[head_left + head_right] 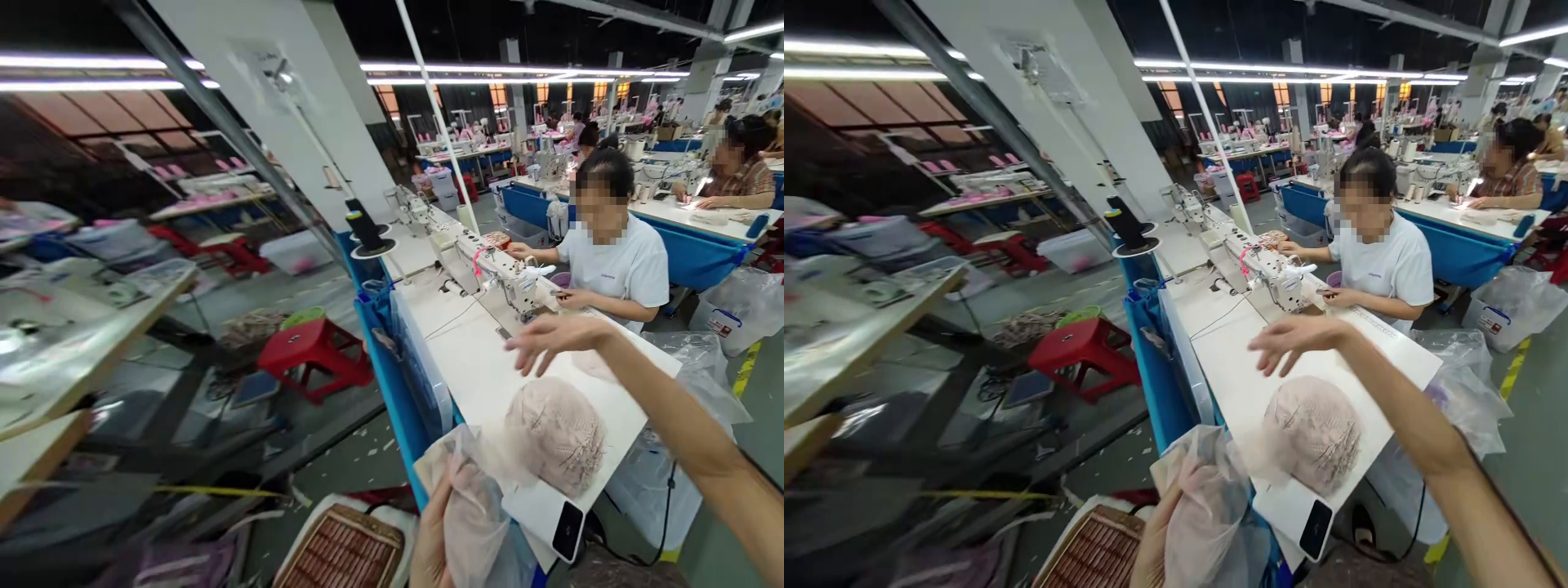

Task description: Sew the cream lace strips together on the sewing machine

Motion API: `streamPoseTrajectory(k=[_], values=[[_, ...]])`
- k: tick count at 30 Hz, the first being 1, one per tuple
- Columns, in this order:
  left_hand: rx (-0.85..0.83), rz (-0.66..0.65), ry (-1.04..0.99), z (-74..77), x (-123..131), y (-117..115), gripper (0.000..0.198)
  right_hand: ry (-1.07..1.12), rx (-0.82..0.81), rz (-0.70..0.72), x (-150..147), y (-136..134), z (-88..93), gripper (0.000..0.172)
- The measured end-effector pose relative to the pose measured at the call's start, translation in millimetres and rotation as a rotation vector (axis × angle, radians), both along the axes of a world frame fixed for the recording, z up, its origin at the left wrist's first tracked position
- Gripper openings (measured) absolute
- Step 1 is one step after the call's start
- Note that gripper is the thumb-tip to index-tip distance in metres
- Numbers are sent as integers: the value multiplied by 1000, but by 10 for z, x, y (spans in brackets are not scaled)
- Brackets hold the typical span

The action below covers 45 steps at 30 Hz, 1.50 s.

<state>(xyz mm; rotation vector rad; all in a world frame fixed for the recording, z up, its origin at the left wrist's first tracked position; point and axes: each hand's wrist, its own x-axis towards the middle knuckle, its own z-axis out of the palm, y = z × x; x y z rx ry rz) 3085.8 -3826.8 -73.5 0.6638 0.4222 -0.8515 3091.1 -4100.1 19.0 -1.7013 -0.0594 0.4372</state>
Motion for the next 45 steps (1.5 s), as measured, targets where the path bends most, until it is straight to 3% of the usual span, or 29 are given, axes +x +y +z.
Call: streamPoseTrajectory(k=[2, 4, 8, 12, 17, 25, 32, 34, 37, 41, 45], values=[[93, 24, 27, -9, -90, -168, 11, 3, 249, -154, -277, -220, -223, 56], [132, -6, 12, -67, -149, -326, 18, 90, 318, -208, -472, -212, -579, 55], [110, -101, -73, -220, -167, -511, 45, 181, 548, -164, -684, 246, -1247, 57], [140, -120, -154, -305, -166, -476, 54, 194, 641, -166, -727, 582, -1489, 62], [213, -152, -221, -409, -128, -279, 43, 187, 676, -317, -660, 565, -1497, 31], [218, -145, -245, -470, -52, -22, 44, 129, 691, -486, -618, 709, -1394, 43], [177, -163, -123, -729, -44, 415, 47, 2, 489, -747, -742, 630, -1241, 42], [160, -158, -172, -671, -30, 477, 46, -15, 430, -780, -799, 642, -1172, 44], [186, -179, -299, -420, -49, 417, 44, -11, 368, -778, -855, 736, -1069, 49], [234, -277, -385, -81, -64, 121, 48, -5, 329, -707, -880, 886, -922, 52], [218, -266, -398, 89, 49, -121, 50, -18, 279, -526, -916, 925, -772, 52]])
